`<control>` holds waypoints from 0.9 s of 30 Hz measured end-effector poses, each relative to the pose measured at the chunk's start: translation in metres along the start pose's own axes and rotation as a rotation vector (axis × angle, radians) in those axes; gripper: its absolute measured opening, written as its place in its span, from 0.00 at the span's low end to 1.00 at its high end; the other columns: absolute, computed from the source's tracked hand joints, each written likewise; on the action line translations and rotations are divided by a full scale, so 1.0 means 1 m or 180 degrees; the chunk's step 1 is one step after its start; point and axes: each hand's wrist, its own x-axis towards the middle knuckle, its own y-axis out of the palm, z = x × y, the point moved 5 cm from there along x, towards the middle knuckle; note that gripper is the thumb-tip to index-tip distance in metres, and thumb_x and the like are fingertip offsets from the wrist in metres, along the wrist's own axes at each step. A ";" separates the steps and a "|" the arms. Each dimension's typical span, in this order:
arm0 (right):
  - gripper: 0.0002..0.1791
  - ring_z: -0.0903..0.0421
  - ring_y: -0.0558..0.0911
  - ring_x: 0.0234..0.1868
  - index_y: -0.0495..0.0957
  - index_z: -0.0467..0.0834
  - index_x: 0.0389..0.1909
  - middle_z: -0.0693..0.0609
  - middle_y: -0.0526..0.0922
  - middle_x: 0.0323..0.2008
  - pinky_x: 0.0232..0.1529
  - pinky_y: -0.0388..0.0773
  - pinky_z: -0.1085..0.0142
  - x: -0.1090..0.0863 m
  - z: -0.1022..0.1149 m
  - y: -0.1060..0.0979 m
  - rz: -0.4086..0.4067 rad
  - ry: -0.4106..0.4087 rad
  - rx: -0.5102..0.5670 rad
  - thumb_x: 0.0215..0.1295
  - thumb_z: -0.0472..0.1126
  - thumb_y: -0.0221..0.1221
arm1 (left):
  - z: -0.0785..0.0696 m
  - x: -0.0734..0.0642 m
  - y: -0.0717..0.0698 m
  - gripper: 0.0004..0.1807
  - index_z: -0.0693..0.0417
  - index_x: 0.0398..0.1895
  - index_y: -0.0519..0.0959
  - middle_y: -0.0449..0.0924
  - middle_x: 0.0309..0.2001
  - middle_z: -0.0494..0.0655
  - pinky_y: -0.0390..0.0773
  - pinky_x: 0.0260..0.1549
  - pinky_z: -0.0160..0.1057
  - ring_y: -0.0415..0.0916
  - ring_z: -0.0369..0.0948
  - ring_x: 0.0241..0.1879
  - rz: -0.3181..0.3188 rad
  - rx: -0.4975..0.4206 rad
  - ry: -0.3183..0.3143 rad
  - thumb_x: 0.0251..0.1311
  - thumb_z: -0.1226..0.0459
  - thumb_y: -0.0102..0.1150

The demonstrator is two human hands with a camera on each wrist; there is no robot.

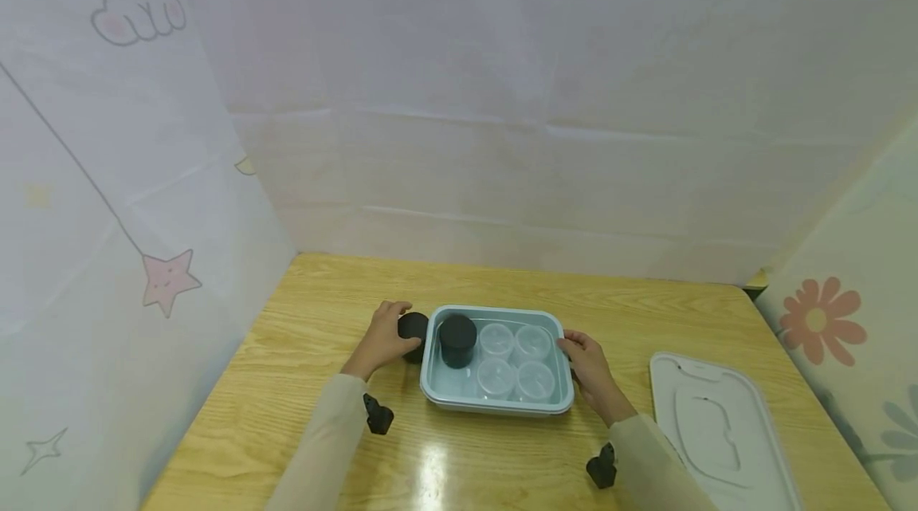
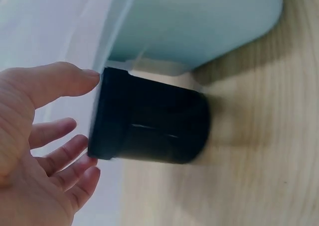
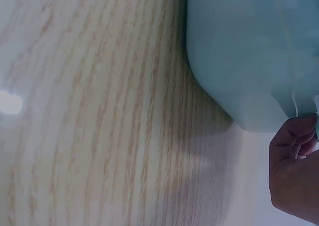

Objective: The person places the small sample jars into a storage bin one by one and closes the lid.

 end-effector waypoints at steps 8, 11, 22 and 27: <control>0.24 0.60 0.74 0.47 0.61 0.31 0.62 0.41 0.70 0.55 0.41 0.76 0.74 -0.001 0.001 0.000 -0.0006 -0.0022 0.0010 0.72 0.41 0.46 | 0.013 -0.001 0.008 0.37 0.62 0.65 0.65 0.64 0.61 0.63 0.70 0.56 0.57 0.68 0.56 0.57 0.0055 -0.0143 -0.0111 0.52 0.63 0.69; 0.23 0.61 0.75 0.45 0.61 0.31 0.62 0.42 0.70 0.54 0.41 0.76 0.74 -0.002 0.001 0.000 0.0009 -0.0045 0.0035 0.72 0.41 0.46 | 0.015 0.000 0.010 0.39 0.62 0.66 0.64 0.64 0.60 0.64 0.71 0.55 0.57 0.70 0.56 0.55 0.0066 -0.0197 -0.0139 0.51 0.63 0.69; 0.23 0.61 0.75 0.45 0.62 0.31 0.61 0.42 0.71 0.53 0.40 0.76 0.75 -0.003 0.002 0.002 0.0001 -0.0073 0.0016 0.72 0.40 0.47 | 0.020 -0.002 0.010 0.40 0.61 0.66 0.63 0.66 0.56 0.63 0.73 0.53 0.56 0.72 0.56 0.52 0.0048 -0.0274 -0.0153 0.50 0.63 0.70; 0.23 0.59 0.74 0.48 0.61 0.31 0.62 0.42 0.70 0.55 0.41 0.76 0.75 -0.002 0.002 0.001 -0.0001 -0.0053 0.0005 0.72 0.41 0.47 | 0.021 -0.003 0.006 0.39 0.62 0.66 0.64 0.67 0.55 0.63 0.73 0.51 0.55 0.72 0.55 0.51 0.0022 -0.0229 -0.0160 0.50 0.63 0.70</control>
